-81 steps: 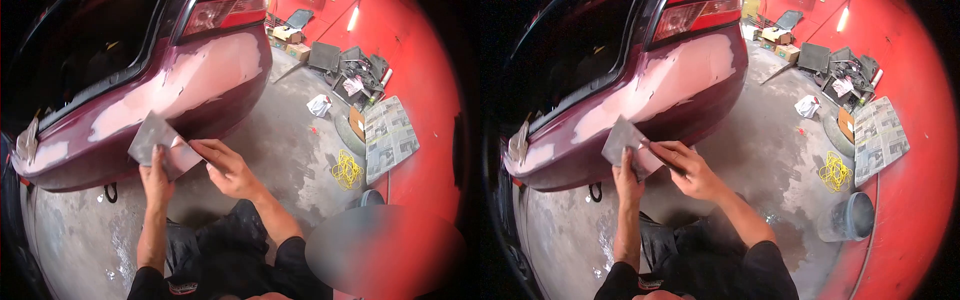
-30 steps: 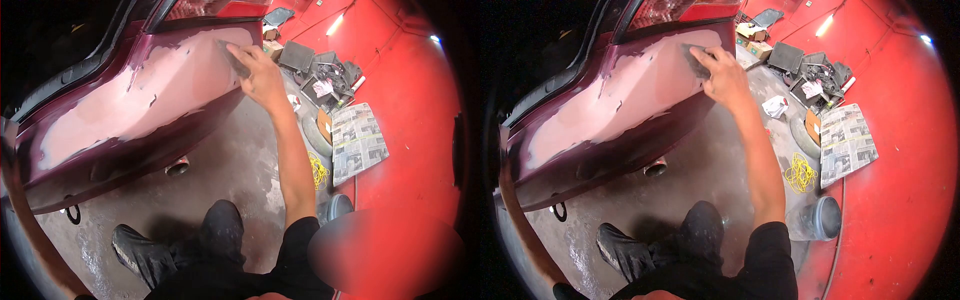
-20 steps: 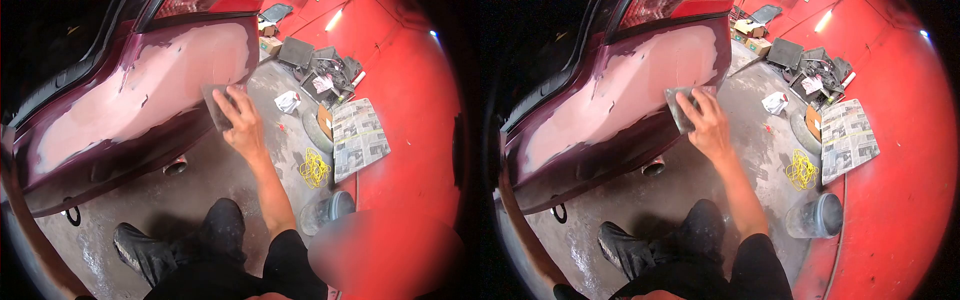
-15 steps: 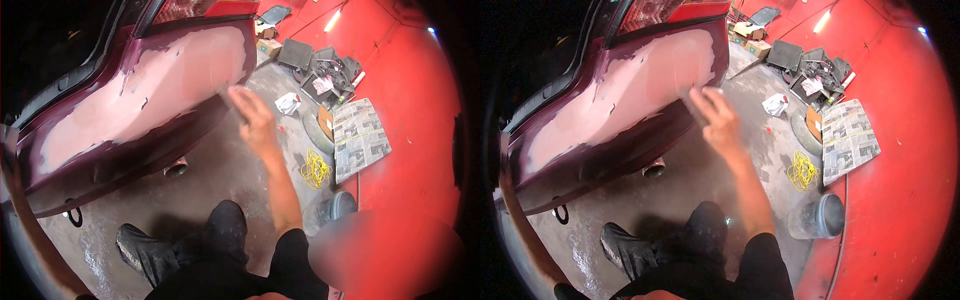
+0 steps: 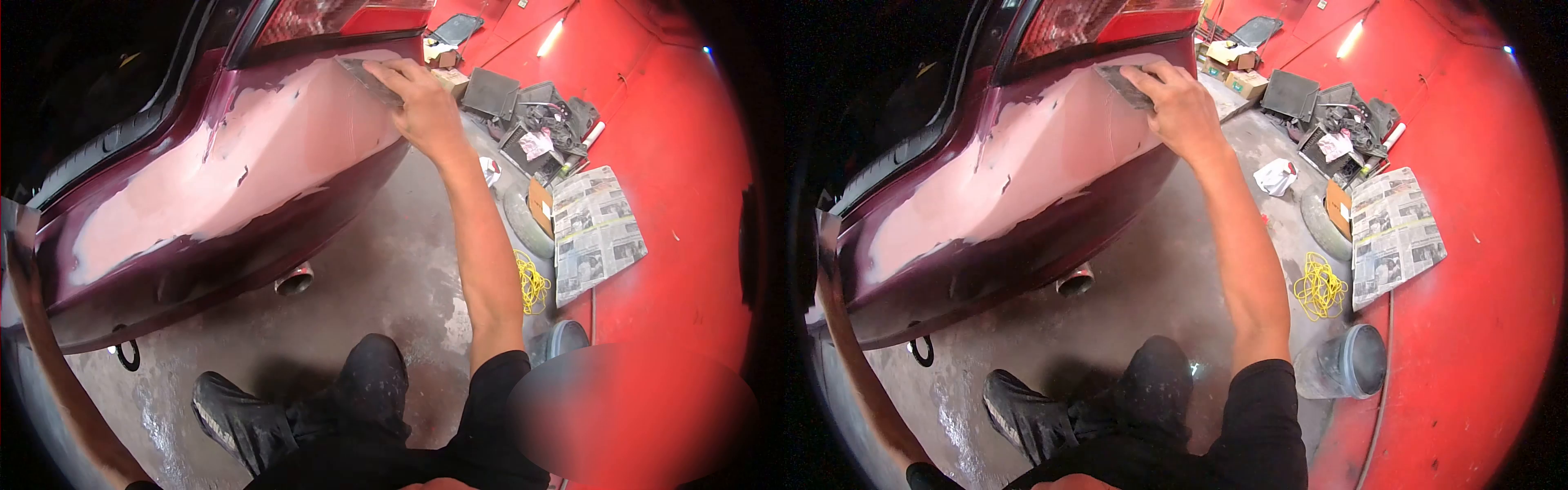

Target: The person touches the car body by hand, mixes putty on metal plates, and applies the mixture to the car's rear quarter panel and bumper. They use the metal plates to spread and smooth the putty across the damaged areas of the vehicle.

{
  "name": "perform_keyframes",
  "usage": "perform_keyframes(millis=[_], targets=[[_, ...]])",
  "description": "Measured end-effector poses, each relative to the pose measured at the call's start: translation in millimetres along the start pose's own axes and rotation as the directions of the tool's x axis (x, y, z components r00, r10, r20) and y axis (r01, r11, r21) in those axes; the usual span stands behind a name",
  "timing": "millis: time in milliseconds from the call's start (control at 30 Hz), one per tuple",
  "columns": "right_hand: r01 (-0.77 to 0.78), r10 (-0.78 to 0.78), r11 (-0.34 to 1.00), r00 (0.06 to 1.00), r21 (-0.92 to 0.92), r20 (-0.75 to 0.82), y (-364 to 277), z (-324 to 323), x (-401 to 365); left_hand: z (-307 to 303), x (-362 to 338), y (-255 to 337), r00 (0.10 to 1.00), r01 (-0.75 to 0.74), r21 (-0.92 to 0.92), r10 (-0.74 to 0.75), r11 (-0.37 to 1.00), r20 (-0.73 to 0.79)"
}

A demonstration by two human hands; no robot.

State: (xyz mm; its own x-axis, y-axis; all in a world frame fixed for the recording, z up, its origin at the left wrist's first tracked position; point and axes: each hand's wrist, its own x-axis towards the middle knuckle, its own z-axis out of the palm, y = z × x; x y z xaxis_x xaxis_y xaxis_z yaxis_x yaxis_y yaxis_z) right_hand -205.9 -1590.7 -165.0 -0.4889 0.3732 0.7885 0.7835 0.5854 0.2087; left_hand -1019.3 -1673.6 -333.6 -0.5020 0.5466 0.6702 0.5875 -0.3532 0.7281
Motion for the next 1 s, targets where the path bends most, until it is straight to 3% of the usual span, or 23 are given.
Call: perform_keyframes(millis=[267,800,900,1000], targets=[[0.008,-0.006,0.999,0.998,-0.039,0.055,-9.8,-5.6,-22.6,2.2,6.3,-7.0,1.0,-0.014,0.053,0.013,0.999,0.023],[-0.051,0.051,0.999,0.992,0.0,-0.115,-54.2,36.4,-134.3,-6.3,10.6,-4.6,0.998,-0.068,0.165,0.064,0.984,0.027],[-0.019,0.027,0.997,0.993,0.074,-0.113,-50.4,23.1,-142.9,-5.6,10.9,-4.0,0.997,-0.081,0.183,0.078,0.98,0.027],[-0.119,0.137,0.988,0.969,0.097,-0.206,-30.1,-3.2,-110.1,-5.9,7.6,-1.7,0.996,-0.09,0.202,0.088,0.975,0.023]])
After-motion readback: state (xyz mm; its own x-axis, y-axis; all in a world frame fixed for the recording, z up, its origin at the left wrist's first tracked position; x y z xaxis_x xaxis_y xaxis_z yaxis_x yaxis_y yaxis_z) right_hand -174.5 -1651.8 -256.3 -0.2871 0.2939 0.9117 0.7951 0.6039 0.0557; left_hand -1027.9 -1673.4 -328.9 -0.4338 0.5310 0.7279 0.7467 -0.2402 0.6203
